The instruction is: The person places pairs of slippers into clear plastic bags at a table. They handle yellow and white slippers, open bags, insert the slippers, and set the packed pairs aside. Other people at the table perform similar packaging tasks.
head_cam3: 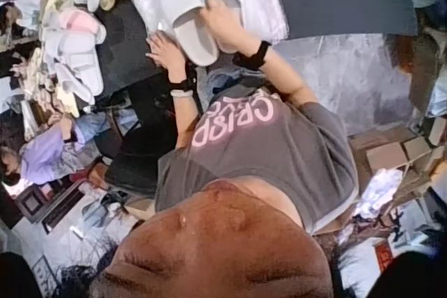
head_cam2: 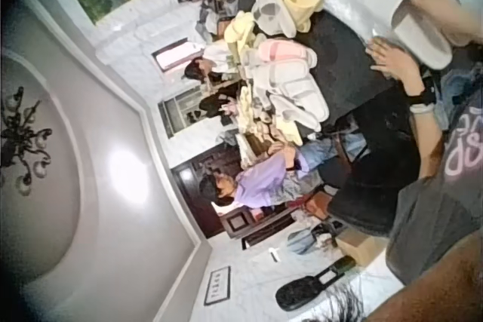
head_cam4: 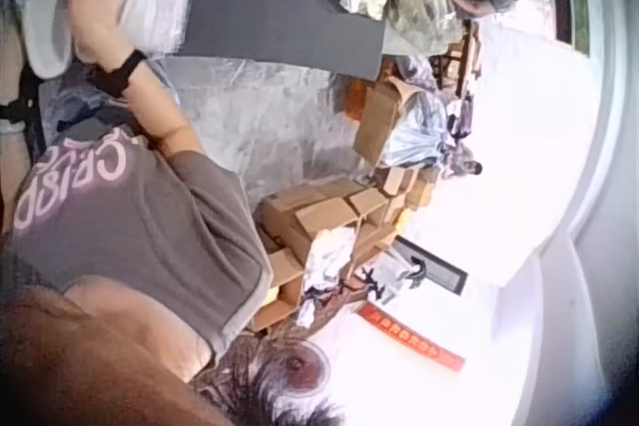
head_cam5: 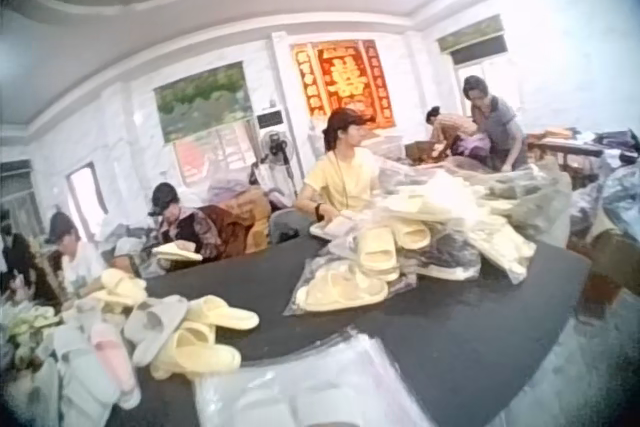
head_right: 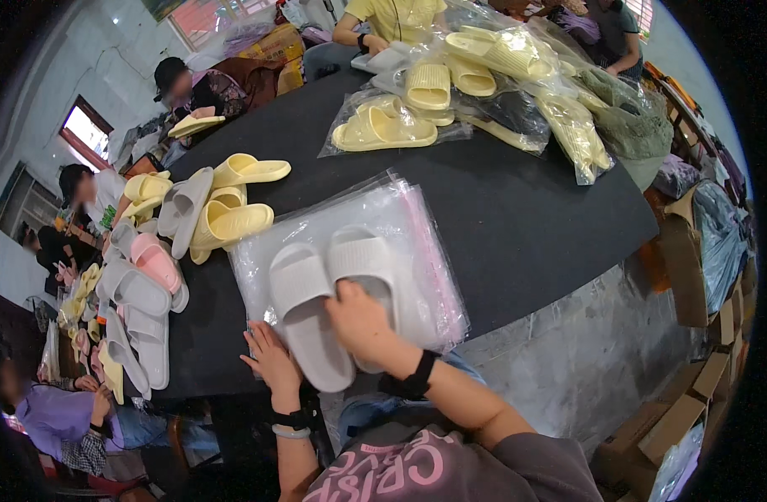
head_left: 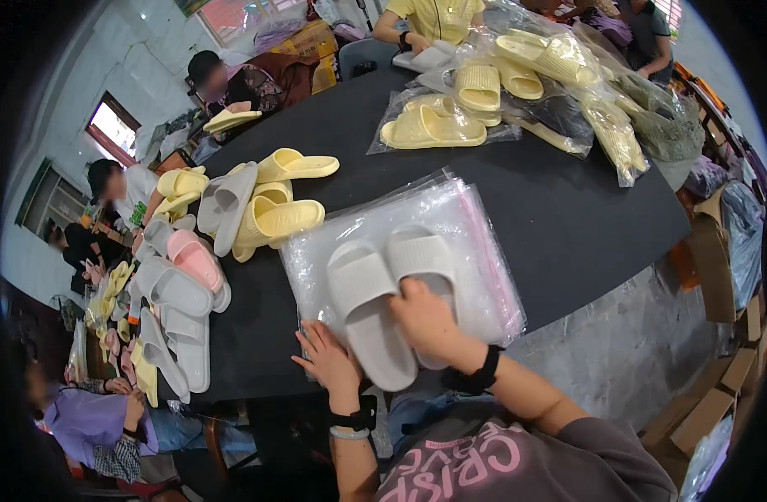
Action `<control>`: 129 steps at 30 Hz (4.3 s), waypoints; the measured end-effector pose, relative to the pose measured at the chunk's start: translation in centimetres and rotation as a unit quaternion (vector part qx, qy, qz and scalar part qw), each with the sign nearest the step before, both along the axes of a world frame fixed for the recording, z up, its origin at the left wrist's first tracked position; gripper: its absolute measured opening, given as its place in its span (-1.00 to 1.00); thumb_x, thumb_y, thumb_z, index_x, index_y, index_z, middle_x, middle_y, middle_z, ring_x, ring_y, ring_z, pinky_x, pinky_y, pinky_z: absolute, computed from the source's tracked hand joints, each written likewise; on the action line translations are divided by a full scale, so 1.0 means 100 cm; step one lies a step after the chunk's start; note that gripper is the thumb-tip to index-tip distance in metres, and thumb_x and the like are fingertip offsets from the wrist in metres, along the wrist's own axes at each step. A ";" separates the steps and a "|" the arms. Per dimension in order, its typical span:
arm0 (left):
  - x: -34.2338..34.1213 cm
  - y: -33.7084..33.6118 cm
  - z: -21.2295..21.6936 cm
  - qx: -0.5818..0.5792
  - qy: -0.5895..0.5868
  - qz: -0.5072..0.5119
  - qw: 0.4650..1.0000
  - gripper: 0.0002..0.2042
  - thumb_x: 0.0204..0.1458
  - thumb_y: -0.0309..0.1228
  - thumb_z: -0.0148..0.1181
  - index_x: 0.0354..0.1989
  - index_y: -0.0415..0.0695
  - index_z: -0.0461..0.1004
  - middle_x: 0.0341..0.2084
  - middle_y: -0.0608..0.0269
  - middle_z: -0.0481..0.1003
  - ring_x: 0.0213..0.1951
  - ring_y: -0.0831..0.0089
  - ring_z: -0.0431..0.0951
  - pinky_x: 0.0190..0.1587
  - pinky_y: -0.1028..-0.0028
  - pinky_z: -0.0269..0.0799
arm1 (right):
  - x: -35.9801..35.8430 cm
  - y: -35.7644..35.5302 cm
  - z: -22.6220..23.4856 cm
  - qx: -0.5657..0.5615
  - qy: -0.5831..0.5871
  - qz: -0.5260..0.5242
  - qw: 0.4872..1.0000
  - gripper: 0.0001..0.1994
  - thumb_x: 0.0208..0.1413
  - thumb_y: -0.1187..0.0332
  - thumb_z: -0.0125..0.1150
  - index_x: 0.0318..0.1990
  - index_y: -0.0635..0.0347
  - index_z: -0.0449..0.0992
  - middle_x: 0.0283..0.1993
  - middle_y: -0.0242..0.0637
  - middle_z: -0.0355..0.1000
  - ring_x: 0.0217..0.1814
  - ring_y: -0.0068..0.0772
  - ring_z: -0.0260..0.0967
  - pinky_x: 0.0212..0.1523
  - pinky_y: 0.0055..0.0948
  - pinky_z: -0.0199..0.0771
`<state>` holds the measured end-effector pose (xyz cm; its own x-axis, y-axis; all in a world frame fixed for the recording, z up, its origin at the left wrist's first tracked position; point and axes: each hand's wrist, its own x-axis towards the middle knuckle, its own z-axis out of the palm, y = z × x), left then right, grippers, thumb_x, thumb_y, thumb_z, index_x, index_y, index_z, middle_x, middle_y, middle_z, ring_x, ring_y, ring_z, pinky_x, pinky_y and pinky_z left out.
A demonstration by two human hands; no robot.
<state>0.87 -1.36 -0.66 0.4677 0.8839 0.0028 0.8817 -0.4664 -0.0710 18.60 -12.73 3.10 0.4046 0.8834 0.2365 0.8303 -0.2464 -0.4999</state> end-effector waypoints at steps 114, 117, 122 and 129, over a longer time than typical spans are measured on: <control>-0.030 0.114 0.013 -0.205 -0.285 -0.139 0.926 -0.28 0.31 -0.21 -0.04 0.47 -0.34 -0.23 0.43 -0.23 -0.03 0.47 -0.01 -0.06 0.47 0.07 -0.26 | 0.084 -0.119 -0.021 -0.018 0.048 -0.123 0.991 -0.27 0.18 0.13 0.21 0.41 0.28 0.11 0.43 0.32 0.02 0.48 0.29 -0.02 0.41 0.03 0.01; -0.022 0.076 0.049 -0.089 -0.243 -0.164 0.952 -0.30 0.29 -0.20 -0.01 0.47 -0.28 -0.12 0.41 -0.21 0.03 0.44 -0.07 -0.01 0.46 0.02 -0.22 | 0.091 -0.126 -0.024 -0.006 0.044 -0.117 0.992 -0.28 0.18 0.13 0.21 0.41 0.29 0.12 0.44 0.32 0.00 0.46 0.32 0.00 0.40 0.03 0.02; -0.002 0.009 0.073 -0.098 -0.171 -0.297 0.934 -0.38 0.24 -0.19 0.02 0.42 -0.22 0.10 0.42 -0.09 0.06 0.45 -0.05 -0.03 0.45 -0.03 -0.26 | 0.139 -0.119 0.014 0.011 0.004 -0.057 0.998 -0.28 0.17 0.13 0.22 0.41 0.26 0.13 0.46 0.29 -0.02 0.46 0.32 0.01 0.38 0.04 0.07; 0.026 -0.012 0.019 -0.008 -0.194 -0.310 0.931 -0.42 0.20 -0.06 0.07 0.36 -0.03 0.27 0.37 -0.08 0.16 0.39 -0.14 0.09 0.39 -0.18 -0.14 | 0.249 -0.031 0.071 0.024 -0.142 -0.010 0.990 -0.41 0.15 0.17 0.24 0.36 -0.17 0.30 0.35 0.20 0.18 0.36 0.23 0.19 0.25 0.04 0.28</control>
<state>3.50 -2.52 1.27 0.8547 0.4449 0.2675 0.3999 -0.8928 0.2073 43.47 -15.85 10.23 0.3333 0.8608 0.3846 0.9341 -0.2463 -0.2584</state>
